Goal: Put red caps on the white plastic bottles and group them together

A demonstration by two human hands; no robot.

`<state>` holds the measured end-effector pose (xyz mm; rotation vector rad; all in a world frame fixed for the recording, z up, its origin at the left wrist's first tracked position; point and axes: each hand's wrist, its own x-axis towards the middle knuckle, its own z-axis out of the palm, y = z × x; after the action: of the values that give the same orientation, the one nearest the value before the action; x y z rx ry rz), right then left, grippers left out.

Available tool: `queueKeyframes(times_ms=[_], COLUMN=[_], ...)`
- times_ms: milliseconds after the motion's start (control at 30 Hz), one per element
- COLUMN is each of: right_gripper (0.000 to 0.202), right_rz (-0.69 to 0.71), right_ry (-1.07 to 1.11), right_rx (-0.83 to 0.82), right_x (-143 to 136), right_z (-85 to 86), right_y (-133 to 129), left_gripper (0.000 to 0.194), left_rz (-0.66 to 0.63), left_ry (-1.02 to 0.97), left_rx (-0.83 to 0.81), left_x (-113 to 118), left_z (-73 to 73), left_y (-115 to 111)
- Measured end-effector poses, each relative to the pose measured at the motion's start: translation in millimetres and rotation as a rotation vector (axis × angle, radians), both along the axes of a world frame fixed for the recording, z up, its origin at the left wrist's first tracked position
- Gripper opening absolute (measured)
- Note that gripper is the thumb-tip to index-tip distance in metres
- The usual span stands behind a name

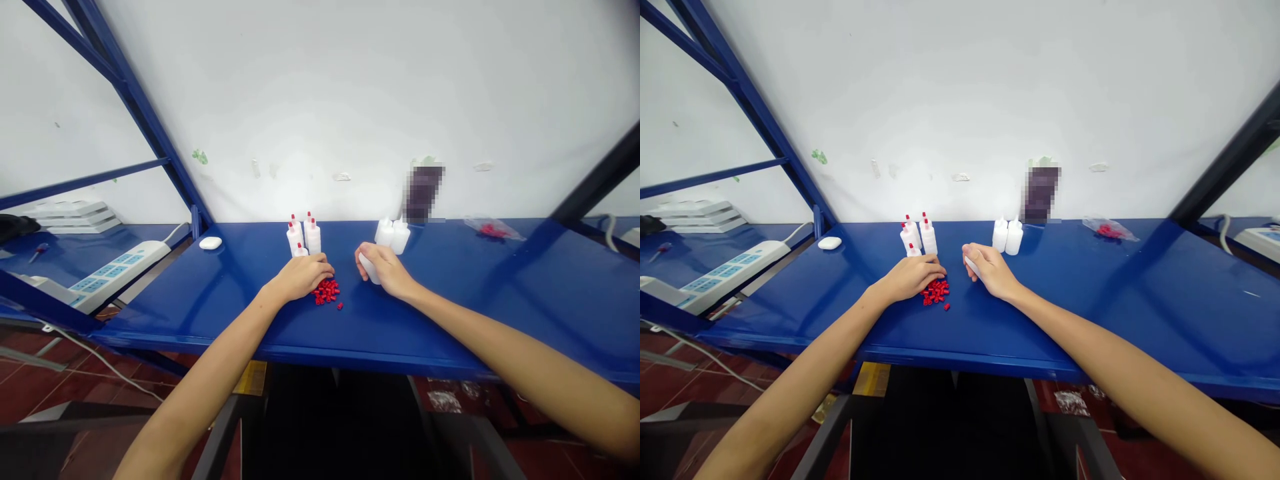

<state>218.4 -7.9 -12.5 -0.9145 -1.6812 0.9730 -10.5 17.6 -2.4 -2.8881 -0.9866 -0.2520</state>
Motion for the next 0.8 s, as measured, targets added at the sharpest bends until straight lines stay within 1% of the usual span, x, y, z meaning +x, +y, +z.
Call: queueKeyframes(times_ms=[67,167,233,300,400,533,633,800], right_gripper=[0.050,0.041,0.038,0.037,0.037,0.042,0.042,0.035], right_rz=[-0.037,-0.113,-0.146,-0.156,-0.139,-0.087,-0.055,-0.013], right_ry=[-0.086,-0.327,-0.458,-0.515,-0.487,-0.299,-0.191,-0.221], right_rx=[0.060,0.175,0.203,0.198,0.180,0.137,0.092,0.115], right_x=[1,3,3,4,5,9,12,13], right_z=[-1.3,-0.6,1.5,3.5,4.0,0.3,-2.1,-2.5], right_y=[0,-2,-3,-2,1,8,10,9], left_gripper=[0.033,0.032,0.032,0.032,0.033,0.034,0.034,0.032], left_rz=[-0.005,-0.009,-0.003,0.008,0.016,-0.018,-0.014,-0.005], left_ry=[-0.016,-0.026,-0.017,-0.004,0.004,-0.022,-0.020,0.011], left_rx=[0.012,0.015,0.004,-0.004,-0.012,-0.039,-0.053,-0.073], left_x=[1,2,3,3,3,1,1,5], left_z=[-1.3,-1.3,-0.3,0.7,1.1,1.3,4.4,12.7], left_y=[1,2,1,1,1,3,5,6])
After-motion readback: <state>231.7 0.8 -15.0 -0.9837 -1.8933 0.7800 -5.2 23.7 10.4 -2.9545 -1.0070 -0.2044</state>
